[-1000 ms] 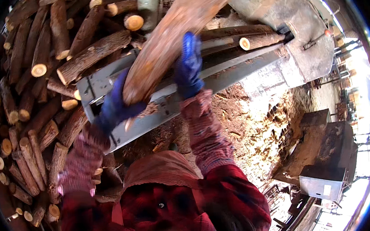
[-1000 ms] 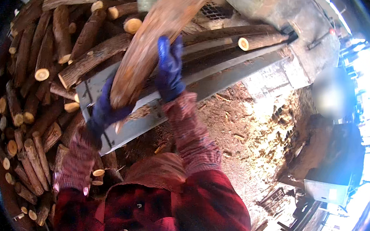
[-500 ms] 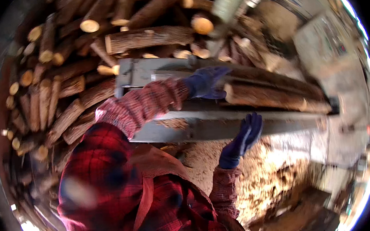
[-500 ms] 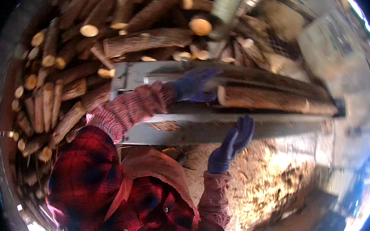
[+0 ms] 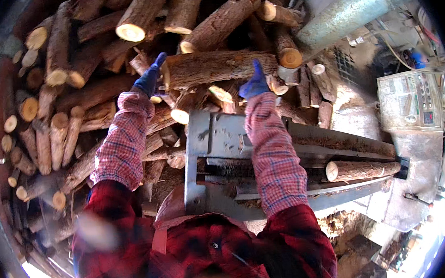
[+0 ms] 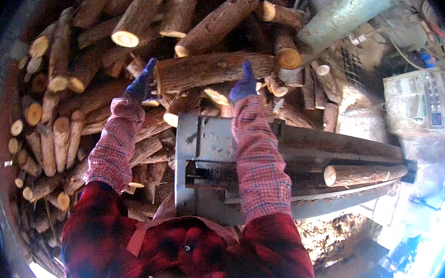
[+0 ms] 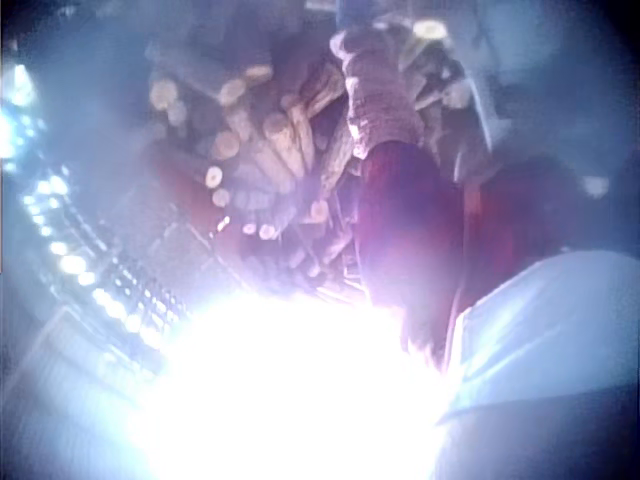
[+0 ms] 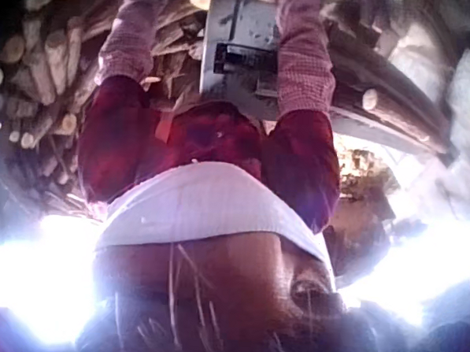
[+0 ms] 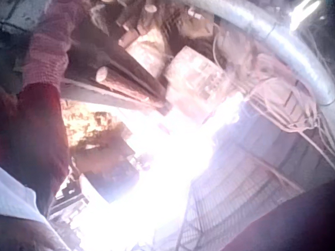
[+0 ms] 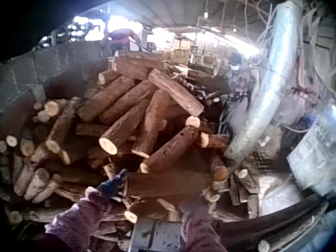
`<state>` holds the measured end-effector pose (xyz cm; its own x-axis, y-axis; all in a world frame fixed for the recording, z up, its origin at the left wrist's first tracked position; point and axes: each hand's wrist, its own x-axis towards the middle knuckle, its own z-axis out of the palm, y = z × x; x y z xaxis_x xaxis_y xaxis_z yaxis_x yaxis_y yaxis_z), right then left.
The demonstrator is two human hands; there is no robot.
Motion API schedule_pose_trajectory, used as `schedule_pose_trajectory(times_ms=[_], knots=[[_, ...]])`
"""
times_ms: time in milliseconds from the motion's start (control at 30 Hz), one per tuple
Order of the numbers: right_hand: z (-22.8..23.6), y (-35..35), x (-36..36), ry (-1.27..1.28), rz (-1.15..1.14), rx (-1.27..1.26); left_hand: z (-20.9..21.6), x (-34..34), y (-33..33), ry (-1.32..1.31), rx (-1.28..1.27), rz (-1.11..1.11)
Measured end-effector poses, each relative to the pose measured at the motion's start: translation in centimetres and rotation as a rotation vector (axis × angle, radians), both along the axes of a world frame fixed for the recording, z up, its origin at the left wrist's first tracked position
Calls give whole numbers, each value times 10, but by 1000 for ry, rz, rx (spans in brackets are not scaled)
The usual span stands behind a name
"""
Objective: The person picks up logs from a large pile and feeds them into a wood processing machine. They use a metal bar to push the logs through the machine and occasionally clear sawdust from the output chute.
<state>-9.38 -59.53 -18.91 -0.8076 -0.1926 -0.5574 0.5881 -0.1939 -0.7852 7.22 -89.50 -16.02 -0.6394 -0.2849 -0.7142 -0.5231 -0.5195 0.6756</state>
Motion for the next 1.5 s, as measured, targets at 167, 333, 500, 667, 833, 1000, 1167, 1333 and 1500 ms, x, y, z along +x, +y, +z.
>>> schedule_pose_trajectory(times_ms=[167, 333, 500, 667, 833, 1000, 1167, 1333, 1500], knots=[[-40, -53, -11, -302, -75, -377, -22, -20, 7, 387, 264, -81], [-63, -28, -8, -196, -85, -758, 24, -20, 55, 652, -611, -167], [51, -32, 31, -187, -115, -1089, 176, 31, 74, 921, -1197, -375], [157, 12, 73, 151, 45, -1209, 266, 114, 98, 1134, -1484, -465], [120, 30, 65, 458, 85, -1484, 182, 201, 134, 796, -705, -122], [109, 105, 134, 757, -443, -841, 134, 217, 191, 796, -940, -188], [179, 232, 173, 1100, -716, -11, 172, 175, 272, 1065, -706, -398], [109, 347, 238, 941, -888, -72, 111, 128, 331, 1224, -1012, -709], [123, 315, 278, 935, -844, 566, 83, 117, 364, 1043, -1354, -849]])
